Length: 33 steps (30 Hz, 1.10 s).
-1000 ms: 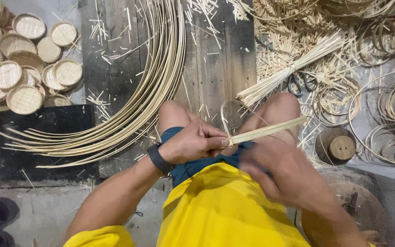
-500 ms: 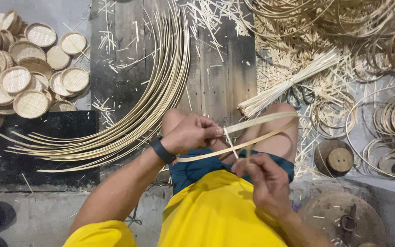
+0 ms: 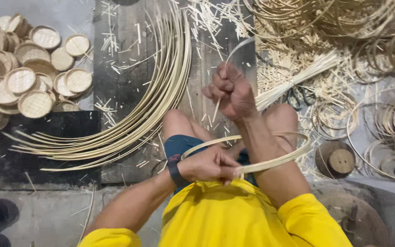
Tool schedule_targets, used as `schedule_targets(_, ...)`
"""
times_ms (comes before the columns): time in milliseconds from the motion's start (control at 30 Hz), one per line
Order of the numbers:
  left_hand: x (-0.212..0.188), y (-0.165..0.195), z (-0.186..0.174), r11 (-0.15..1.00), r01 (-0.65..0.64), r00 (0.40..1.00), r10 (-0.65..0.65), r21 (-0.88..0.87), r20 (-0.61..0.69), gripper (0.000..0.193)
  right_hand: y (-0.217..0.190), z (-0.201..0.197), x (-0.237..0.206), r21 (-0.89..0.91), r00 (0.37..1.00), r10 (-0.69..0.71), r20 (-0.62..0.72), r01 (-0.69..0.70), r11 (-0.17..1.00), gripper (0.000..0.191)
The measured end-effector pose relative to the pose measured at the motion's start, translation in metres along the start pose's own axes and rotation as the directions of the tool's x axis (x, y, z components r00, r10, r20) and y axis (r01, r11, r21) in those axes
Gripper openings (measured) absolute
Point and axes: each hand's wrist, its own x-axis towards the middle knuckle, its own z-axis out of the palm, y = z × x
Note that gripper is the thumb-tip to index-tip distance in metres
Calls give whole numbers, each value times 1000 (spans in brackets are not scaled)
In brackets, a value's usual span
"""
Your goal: The person sits on the floor of a bamboo craft workshop and forms a thin bamboo strip into a circular hoop, overlapping the ends and binding the joint with a small tie strip by hand. They flex the hoop, press the ends together, and wrap the tie around the overlap to secure the ring.
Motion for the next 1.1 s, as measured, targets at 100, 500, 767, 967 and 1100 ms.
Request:
schedule_targets(100,-2,-7,-11,993,-114,949,113,13,-295,24,3,-12,-14,-244,934,96,-345,-188,951,25)
schedule_targets(500,18,30,-78,991,-1,968,-33,-135,-250,29,-84,-6,-193,-515,867,-184,-463,-94,852,28)
schedule_targets(767,8,56,-79,967,153,949,-201,-203,-245,28,-162,49,-209,-915,386,-923,1,374,155,22)
schedule_targets(967,17,44,-77,922,205,953,-265,-329,-149,27,-134,56,-186,-881,557,-814,167,-286,-377,19)
schedule_targets(1100,17,41,-80,921,214,952,-271,-327,-141,27,-115,68,-171,-758,744,-630,223,-274,-592,18)
